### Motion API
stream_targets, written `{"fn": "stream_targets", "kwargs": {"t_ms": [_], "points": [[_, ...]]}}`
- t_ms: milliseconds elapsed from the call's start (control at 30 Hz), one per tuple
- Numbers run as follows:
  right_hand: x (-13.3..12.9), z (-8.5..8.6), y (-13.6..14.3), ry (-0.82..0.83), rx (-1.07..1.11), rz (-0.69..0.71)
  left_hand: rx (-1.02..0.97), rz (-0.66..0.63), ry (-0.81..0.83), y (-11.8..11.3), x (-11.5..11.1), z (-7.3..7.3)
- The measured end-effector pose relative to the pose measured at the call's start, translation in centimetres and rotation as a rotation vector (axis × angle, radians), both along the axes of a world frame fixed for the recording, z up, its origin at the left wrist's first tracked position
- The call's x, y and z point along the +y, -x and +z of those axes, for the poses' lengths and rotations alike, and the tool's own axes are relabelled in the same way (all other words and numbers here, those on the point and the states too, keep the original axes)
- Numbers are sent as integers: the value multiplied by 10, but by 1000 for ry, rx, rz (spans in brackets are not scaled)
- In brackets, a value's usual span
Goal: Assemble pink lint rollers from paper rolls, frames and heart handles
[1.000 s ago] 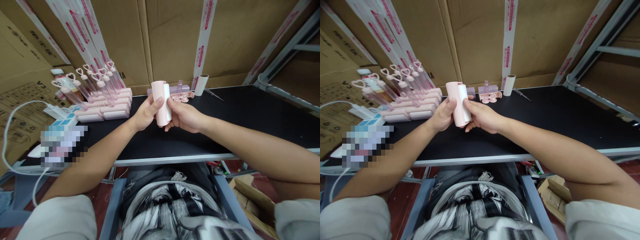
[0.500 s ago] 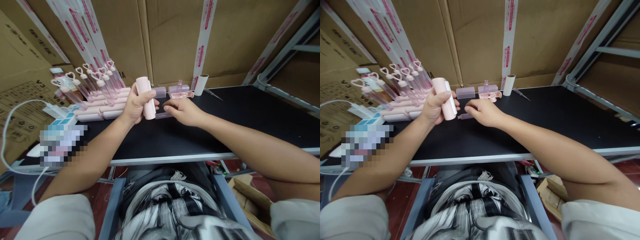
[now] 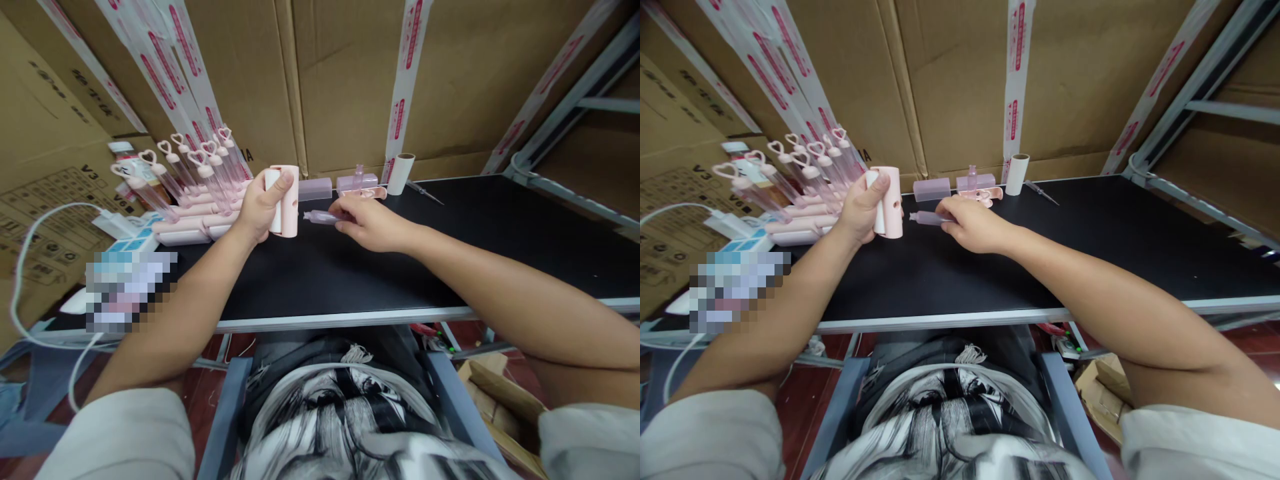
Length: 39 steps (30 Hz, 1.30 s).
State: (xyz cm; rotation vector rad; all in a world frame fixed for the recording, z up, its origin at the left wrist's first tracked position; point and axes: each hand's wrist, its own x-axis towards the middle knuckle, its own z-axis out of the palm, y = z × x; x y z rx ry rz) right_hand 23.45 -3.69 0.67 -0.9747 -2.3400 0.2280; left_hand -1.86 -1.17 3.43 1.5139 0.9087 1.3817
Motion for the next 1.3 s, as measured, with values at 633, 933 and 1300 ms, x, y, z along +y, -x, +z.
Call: {"fn": "stream_targets", "kwargs": {"t_ms": [633, 933, 1300], "points": [[-9, 2, 5, 42, 98, 150, 144, 48, -154, 0, 6, -14], [-11, -1, 7, 148, 44, 92, 117, -73, -18, 0, -4, -8], [-18, -5, 13, 167, 25, 61, 154, -91, 4, -5, -5, -12]]}}
